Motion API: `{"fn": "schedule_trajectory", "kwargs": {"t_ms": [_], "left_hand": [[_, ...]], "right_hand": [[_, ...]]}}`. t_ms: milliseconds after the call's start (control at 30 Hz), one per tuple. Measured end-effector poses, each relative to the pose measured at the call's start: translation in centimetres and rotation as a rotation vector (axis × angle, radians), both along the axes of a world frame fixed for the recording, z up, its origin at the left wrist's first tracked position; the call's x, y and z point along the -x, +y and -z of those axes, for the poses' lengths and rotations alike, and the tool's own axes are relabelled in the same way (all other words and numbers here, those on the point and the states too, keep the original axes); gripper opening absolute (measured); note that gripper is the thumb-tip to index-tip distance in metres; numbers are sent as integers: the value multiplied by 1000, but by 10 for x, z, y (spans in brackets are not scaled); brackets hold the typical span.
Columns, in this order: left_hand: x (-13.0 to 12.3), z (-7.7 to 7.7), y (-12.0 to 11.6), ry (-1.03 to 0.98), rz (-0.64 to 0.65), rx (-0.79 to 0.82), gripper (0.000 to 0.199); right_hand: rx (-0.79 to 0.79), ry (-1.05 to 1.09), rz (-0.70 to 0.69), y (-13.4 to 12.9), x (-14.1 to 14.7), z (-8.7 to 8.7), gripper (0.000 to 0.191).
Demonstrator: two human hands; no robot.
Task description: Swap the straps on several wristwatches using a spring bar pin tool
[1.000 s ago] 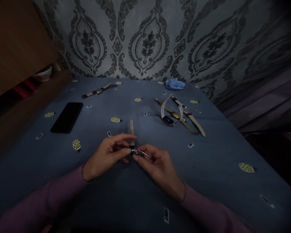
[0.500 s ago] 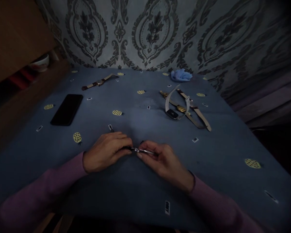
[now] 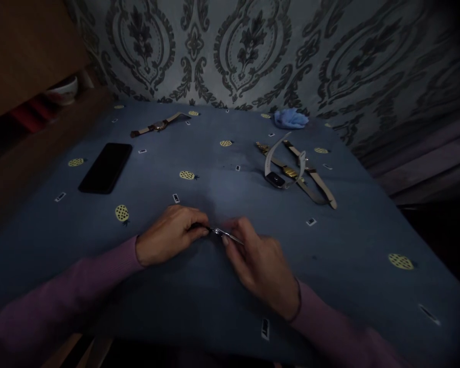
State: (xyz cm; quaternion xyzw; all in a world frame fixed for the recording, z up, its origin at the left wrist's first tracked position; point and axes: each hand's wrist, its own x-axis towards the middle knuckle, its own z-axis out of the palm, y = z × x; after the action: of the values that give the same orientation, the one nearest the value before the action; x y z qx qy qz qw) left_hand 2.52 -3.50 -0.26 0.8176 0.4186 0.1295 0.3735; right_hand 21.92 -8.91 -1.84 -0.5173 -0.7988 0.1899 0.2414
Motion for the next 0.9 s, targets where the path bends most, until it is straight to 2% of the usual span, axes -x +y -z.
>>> {"fn": "schedule_trajectory", "kwargs": {"t_ms": [167, 300, 500, 633, 800, 900], "left_hand": [[-2, -1, 1, -89, -38, 54, 12], [-3, 2, -3, -110, -64, 52, 13], [-3, 4, -9, -83, -88, -89, 17], [-2, 5, -12, -90, -101, -111, 16], [-4, 7, -13, -70, -109, -131, 14], [-5, 8, -13, -71, -118, -133, 16]], "right_hand": [[17, -5, -88, 0, 4, -1, 14], [14, -49, -23, 3, 5, 4, 16], [-15, -58, -16, 2, 5, 12, 14], [-14, -5, -18, 2, 5, 14, 12], [-60, 46, 51, -3, 5, 7, 17], [-83, 77, 44, -9, 7, -1, 7]]}}
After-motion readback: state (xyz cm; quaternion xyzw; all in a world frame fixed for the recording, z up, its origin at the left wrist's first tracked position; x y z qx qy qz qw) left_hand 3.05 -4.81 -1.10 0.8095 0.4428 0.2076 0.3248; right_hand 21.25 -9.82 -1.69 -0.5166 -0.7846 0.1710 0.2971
